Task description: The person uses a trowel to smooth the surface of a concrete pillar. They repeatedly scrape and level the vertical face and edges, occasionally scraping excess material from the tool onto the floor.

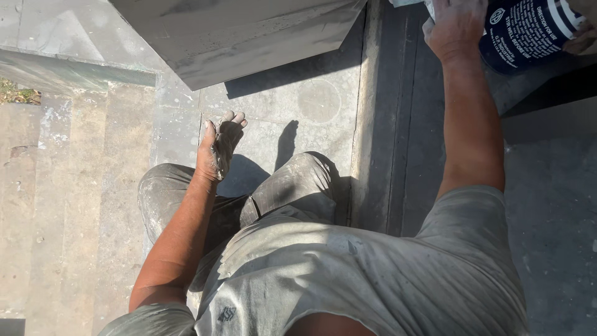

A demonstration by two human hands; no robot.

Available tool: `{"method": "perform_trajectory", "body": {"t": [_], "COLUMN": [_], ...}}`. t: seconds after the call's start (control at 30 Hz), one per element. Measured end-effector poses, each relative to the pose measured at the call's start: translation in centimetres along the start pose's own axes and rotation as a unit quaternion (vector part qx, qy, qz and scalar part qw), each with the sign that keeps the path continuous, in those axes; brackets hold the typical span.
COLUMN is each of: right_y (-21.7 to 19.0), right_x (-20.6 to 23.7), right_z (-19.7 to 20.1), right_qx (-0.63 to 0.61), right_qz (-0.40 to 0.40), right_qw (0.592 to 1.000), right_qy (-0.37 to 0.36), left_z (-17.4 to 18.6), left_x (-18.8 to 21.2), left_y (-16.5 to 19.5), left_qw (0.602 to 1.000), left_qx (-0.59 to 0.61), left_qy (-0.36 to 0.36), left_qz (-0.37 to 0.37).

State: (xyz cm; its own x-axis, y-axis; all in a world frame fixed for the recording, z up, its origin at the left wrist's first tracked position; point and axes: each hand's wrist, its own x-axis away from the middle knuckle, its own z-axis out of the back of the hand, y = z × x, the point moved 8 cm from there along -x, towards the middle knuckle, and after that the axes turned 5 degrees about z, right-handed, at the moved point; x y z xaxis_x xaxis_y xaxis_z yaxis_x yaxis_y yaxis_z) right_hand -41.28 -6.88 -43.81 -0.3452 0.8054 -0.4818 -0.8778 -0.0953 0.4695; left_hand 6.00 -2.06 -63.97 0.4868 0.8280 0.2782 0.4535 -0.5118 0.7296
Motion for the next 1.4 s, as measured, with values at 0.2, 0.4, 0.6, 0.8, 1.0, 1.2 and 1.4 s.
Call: {"method": "perform_trajectory", "body": {"t": [0.2,0.4,0.6,0.8,1.0,1.2,1.4], "right_y": [-8.7,-28.0,-33.8,-26.6,-29.4,-33.0,-34.7], "right_x": [5.5,10.7,2.5,-8.4,-7.9,-2.0,3.1], "right_z": [2.4,7.4,19.0,27.3,27.5,23.6,14.2], "right_qx": [-0.597,-0.926,-0.932,-0.494,-0.422,-0.464,-0.349], "right_qz": [-0.145,-0.192,-0.121,0.150,0.237,0.303,0.214], "right_qw": [0.789,0.254,0.065,0.853,0.865,0.832,0.881], "right_qy": [0.021,-0.204,-0.335,0.075,0.133,0.017,-0.237], "left_z": [-10.8,-14.2,-4.6,-3.9,-12.1,-12.1,-9.7], "left_x": [-1.2,-0.7,-2.6,2.7,9.6,9.6,7.9], "left_y": [5.5,2.3,5.4,12.1,11.8,11.7,18.1], "left_qw": [0.948,0.932,0.968,0.952,0.840,0.918,0.957], "left_qx": [-0.204,-0.292,-0.248,0.215,0.443,0.355,0.018], "left_qy": [-0.100,-0.211,-0.036,-0.102,-0.313,-0.169,-0.172], "left_qz": [-0.221,-0.042,-0.025,-0.192,-0.007,-0.053,-0.231]}}
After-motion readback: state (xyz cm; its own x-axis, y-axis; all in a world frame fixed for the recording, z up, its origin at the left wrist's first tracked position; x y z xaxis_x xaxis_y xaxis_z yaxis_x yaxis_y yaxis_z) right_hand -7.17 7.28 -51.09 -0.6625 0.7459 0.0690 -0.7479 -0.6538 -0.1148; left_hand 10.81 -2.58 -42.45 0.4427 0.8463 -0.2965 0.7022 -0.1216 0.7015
